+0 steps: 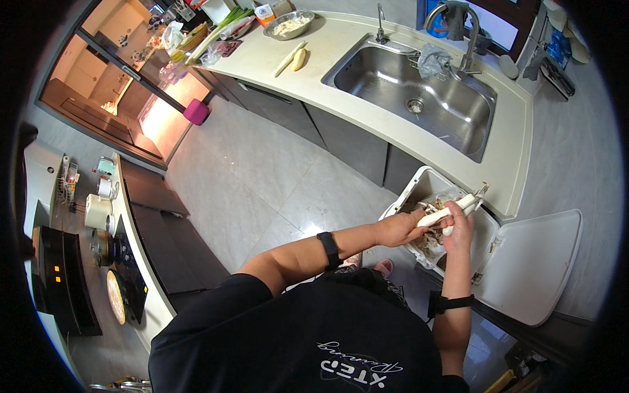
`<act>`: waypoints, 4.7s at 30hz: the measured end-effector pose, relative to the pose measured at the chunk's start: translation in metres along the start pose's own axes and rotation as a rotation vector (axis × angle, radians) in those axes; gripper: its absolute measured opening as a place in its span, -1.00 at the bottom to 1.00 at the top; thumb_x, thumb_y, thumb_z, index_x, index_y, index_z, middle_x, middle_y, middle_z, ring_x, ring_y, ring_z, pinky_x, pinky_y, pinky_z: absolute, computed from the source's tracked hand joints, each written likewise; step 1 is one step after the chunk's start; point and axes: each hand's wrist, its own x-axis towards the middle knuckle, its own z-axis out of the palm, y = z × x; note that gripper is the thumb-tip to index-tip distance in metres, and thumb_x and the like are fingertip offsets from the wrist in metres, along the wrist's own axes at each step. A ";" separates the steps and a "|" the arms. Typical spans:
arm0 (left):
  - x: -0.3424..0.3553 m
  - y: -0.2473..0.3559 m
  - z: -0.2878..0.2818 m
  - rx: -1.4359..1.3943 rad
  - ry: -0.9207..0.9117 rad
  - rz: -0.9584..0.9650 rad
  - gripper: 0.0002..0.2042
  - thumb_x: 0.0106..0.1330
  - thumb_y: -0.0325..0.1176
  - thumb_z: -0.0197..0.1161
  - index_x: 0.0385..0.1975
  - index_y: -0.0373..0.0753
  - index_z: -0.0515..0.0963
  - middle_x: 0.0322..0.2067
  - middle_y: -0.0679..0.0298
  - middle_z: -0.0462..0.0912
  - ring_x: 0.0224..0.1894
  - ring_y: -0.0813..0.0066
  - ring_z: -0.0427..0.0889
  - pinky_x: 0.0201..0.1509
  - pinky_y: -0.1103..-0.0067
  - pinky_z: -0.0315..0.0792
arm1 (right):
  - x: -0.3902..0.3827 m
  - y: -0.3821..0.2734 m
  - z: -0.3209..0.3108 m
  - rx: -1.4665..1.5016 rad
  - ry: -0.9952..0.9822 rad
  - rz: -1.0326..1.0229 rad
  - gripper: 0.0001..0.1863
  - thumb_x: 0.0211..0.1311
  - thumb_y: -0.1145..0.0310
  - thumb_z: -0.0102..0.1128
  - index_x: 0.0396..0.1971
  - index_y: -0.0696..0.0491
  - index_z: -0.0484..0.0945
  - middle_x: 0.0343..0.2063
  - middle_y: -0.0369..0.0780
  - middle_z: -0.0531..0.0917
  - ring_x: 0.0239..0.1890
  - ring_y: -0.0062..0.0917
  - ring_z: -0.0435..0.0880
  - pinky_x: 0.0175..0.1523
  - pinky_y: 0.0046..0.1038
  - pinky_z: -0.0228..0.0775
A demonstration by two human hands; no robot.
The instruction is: The person peels a long white root vegetable over a trash bin, discarding the peels. Then the person rinses the peeled vegetable under running water in the sink. Finally, the person retrieves a cutting board and knife from a drawer and washes the knife.
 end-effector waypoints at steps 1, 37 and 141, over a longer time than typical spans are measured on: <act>-0.001 -0.001 -0.001 0.006 0.002 0.024 -0.66 0.39 -0.17 0.01 -0.12 -0.35 0.22 -0.49 -0.18 0.57 -0.39 -0.20 0.57 -0.31 0.13 0.42 | 0.002 -0.003 -0.002 0.008 -0.022 0.017 -0.67 0.06 0.51 0.30 -0.18 0.03 0.39 -0.49 -0.36 0.51 -0.67 -0.79 0.31 -0.60 -0.68 0.16; -0.023 -0.030 -0.002 -0.078 0.068 -0.240 -0.65 0.39 -0.14 0.05 -0.13 -0.36 0.36 -0.39 -0.14 0.59 -0.27 -0.09 0.59 -0.21 0.28 0.45 | -0.020 0.014 -0.006 -0.609 -0.023 -0.044 -0.68 0.25 0.21 0.20 -0.15 0.14 0.49 -0.42 -0.20 0.63 -0.77 -0.72 0.37 -0.67 -0.59 0.32; -0.003 0.015 -0.009 0.340 0.032 -0.206 -0.71 0.11 -0.25 0.31 -0.21 -0.17 0.46 -0.31 0.04 0.64 -0.23 0.00 0.61 -0.18 0.26 0.50 | -0.011 0.001 -0.006 -1.397 0.158 -0.402 -0.72 -0.08 0.31 0.29 -0.35 0.15 0.57 -0.31 0.01 0.65 -0.20 -0.06 0.62 -0.08 -0.19 0.47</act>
